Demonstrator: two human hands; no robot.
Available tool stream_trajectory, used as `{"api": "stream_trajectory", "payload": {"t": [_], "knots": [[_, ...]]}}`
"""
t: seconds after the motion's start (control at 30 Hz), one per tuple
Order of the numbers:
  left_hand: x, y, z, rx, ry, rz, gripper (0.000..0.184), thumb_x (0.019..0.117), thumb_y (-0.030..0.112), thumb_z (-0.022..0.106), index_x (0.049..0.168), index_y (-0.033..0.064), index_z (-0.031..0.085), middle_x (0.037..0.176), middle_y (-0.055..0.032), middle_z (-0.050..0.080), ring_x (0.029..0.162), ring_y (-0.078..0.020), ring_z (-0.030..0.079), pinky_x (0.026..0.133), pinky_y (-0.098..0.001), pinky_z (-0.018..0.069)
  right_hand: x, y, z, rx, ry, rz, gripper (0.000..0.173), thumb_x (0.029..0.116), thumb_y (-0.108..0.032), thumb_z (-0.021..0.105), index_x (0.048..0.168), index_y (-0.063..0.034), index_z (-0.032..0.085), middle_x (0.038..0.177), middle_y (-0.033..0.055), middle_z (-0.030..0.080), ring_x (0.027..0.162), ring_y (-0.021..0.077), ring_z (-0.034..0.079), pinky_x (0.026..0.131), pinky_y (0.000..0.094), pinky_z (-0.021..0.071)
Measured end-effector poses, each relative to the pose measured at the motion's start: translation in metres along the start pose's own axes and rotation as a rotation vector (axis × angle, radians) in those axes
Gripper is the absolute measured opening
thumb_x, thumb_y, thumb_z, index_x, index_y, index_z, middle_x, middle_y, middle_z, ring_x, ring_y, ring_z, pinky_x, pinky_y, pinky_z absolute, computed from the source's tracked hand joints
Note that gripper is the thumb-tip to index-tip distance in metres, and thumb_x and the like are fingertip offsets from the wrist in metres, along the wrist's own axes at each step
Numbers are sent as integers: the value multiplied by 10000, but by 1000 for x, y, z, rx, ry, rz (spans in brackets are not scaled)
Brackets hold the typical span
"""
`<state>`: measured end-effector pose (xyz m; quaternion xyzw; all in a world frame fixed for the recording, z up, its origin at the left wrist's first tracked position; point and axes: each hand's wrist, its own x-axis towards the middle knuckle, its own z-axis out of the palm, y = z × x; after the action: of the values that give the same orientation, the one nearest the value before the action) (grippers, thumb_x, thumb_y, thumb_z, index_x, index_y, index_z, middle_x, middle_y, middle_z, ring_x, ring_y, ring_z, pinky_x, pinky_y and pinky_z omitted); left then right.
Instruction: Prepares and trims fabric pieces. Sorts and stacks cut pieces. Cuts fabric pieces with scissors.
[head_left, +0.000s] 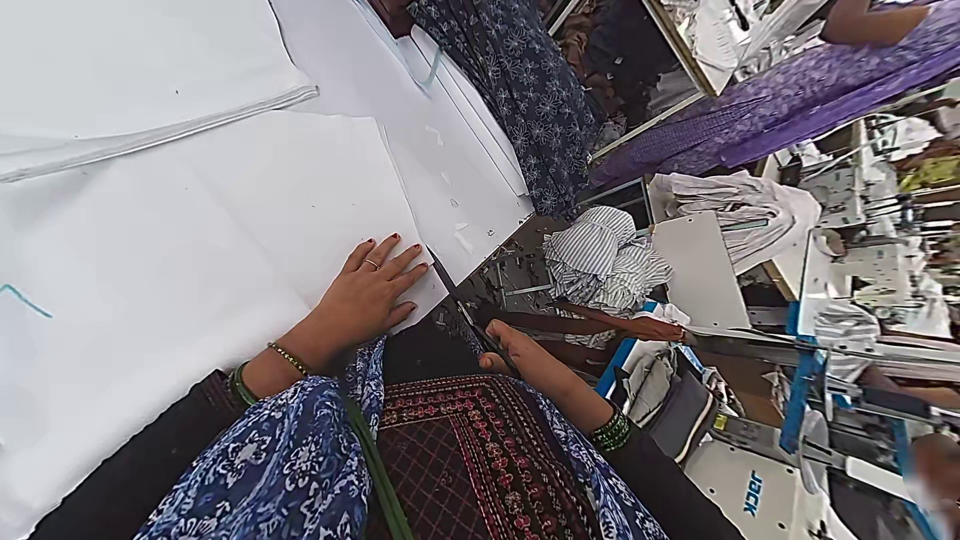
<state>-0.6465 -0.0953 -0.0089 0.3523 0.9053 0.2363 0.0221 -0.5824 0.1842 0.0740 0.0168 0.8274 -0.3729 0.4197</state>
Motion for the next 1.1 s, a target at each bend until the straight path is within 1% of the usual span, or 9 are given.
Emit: {"api": "stream_trajectory", "payload": {"t": [0.13, 0.33, 0.4, 0.47, 0.57, 0.63, 0.77, 0.97, 1.1], "knots": [[0, 0, 2, 3, 16, 3, 518, 997, 418, 514, 1420, 141, 626, 1584, -114, 470, 1505, -425, 338, 1179, -660, 235, 4, -8, -4, -1, -54, 25, 574, 909, -552, 666, 1078, -42, 464, 836, -28, 455, 695, 29, 447, 649, 222, 395], [-1, -2, 3, 14, 27, 13, 535, 997, 439, 484, 1425, 149, 623, 1587, -111, 466, 1504, -420, 342, 1176, -658, 239, 6, -6, -2, 40, 65, -13, 469, 921, -490, 693, 954, -75, 475, 731, -68, 415, 608, 5, 401, 589, 192, 350], [-1, -3, 4, -9, 56, 13, 535, 985, 438, 501, 1405, 136, 638, 1566, -122, 491, 1489, -419, 370, 1170, -653, 256, 8, 0, 0, 130, 131, 6, 425, 939, -436, 697, 950, -83, 460, 694, -76, 433, 567, -2, 420, 565, 175, 372], [-1, -5, 6, -79, 130, 2, 520, 953, 404, 572, 1358, 90, 662, 1504, -148, 551, 1455, -424, 422, 1155, -653, 297, 8, 8, 1, 250, 190, 1, 453, 921, -464, 708, 958, -95, 448, 664, -77, 465, 521, 5, 453, 524, 175, 409], [0, -7, 8, -148, 241, -28, 462, 909, 305, 649, 1279, 32, 687, 1371, -169, 646, 1372, -416, 521, 1092, -631, 399, 3, 17, -5, 277, 156, -72, 697, 743, -704, 740, 1003, -120, 461, 672, -121, 474, 521, -27, 458, 513, 153, 413], [0, -6, 7, -175, 293, -41, 361, 901, 247, 646, 1151, -1, 726, 1259, -195, 692, 1288, -425, 585, 1010, -627, 457, -4, 19, -7, 227, 82, -96, 798, 676, -787, 724, 1037, -122, 468, 696, -139, 458, 558, -50, 437, 545, 139, 386], [0, -3, 4, -166, 366, -74, 239, 918, 165, 573, 853, -15, 717, 1090, -203, 720, 1129, -402, 665, 899, -567, 524, -10, 24, -11, 174, -38, -142, 870, 671, -877, 645, 1061, -115, 490, 743, -133, 460, 613, -64, 443, 584, 128, 386], [0, -1, -1, -178, 406, -158, 235, 889, 161, 533, 816, -28, 651, 980, -228, 713, 1000, -414, 686, 849, -539, 524, -16, 35, -15, 152, -113, -201, 918, 674, -947, 549, 1049, -110, 506, 785, -116, 481, 665, -68, 469, 615, 128, 404], [0, -1, 0, -176, 363, -141, 245, 877, 201, 591, 796, -8, 689, 1030, -204, 721, 1074, -424, 662, 866, -570, 507, -17, 36, -15, 135, -145, -205, 917, 705, -936, 533, 1070, -95, 514, 829, -106, 490, 705, -76, 471, 645, 127, 404]]}}
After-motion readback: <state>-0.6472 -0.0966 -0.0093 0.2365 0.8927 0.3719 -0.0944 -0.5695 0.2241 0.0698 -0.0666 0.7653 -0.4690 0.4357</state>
